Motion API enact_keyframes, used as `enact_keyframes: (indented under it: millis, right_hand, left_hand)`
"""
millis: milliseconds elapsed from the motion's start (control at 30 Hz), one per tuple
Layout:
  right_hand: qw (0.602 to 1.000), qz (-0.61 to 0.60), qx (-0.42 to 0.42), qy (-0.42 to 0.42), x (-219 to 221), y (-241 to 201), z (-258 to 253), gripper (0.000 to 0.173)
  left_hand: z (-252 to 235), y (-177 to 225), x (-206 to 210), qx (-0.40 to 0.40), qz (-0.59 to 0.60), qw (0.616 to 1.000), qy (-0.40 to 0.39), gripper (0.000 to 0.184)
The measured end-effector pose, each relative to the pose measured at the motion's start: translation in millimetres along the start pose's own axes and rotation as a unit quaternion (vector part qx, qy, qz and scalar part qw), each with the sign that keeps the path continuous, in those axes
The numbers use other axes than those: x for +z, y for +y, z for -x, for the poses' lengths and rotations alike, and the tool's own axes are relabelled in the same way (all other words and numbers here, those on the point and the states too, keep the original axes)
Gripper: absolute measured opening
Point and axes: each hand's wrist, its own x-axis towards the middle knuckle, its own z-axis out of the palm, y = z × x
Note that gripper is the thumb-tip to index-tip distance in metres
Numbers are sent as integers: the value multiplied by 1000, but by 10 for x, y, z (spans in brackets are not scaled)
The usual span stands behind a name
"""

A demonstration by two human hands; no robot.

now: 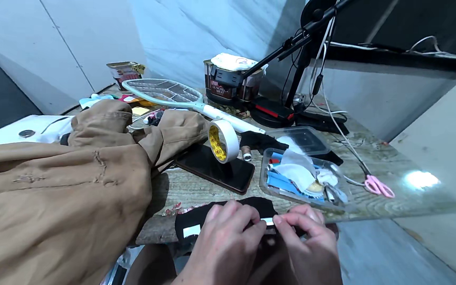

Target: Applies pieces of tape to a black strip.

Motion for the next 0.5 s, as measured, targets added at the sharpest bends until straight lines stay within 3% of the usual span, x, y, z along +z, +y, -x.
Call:
enact_keyframes:
  millis: [400,500]
  right_hand:
    - [993,78,-69,48,86,48,43,8]
    - [991,106,-63,49,86,38,37,19]
  left_hand:
    - [16,18,57,41,-86,995,-7,20]
    - [14,24,53,42,-90,995,-14,21]
